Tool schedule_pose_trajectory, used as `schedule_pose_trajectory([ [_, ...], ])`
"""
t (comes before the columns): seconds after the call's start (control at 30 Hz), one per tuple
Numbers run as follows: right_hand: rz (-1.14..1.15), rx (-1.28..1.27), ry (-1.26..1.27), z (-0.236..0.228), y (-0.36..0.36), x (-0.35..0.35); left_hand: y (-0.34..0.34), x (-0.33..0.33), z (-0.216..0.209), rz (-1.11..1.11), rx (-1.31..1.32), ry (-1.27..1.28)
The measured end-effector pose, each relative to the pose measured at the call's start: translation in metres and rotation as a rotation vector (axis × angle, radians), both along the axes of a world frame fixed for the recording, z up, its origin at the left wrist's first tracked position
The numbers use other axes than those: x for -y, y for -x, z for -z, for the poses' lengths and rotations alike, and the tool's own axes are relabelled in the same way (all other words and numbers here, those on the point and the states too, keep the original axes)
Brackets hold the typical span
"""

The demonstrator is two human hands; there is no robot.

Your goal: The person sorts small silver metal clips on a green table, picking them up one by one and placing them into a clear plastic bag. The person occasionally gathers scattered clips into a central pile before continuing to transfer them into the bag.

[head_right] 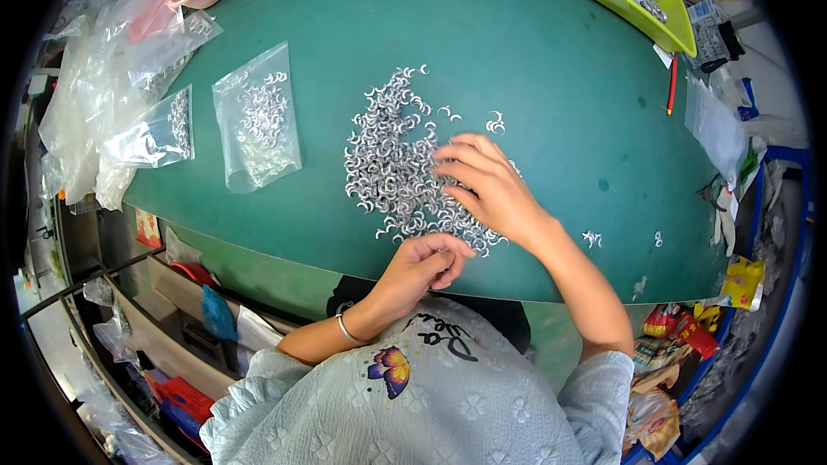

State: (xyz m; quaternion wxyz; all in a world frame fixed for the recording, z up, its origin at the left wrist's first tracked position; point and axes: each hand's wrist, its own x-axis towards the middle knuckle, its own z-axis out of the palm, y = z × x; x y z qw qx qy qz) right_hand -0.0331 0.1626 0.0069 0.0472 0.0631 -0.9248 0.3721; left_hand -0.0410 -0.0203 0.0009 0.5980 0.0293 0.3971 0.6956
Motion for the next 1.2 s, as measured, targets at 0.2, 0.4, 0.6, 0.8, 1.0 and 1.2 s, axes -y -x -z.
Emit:
schedule_pose_trajectory([
  [0.2,0.022,-0.021,0.138,-0.010,-0.021,0.000,-0.003,0.009,0.003,0.017,0.014,-0.032],
  [0.4,0.400,-0.165,-0.148,-0.005,0.029,-0.007,-0.004,0.011,0.000,0.028,0.003,-0.056],
  [0.6,0.342,-0.200,-0.538,0.010,0.054,0.007,0.000,0.014,-0.001,0.011,-0.008,-0.041],
  [0.8,0.262,-0.282,-0.524,0.017,0.052,0.009,-0.001,0.018,0.000,-0.009,-0.017,-0.051],
  [1.0,0.235,-0.308,-0.372,0.008,0.044,0.009,-0.005,0.023,0.001,-0.012,-0.030,-0.068],
  [1.2,0.486,0.075,0.481,-0.025,-0.015,0.045,-0.009,0.031,-0.007,-0.212,-0.177,0.058],
])
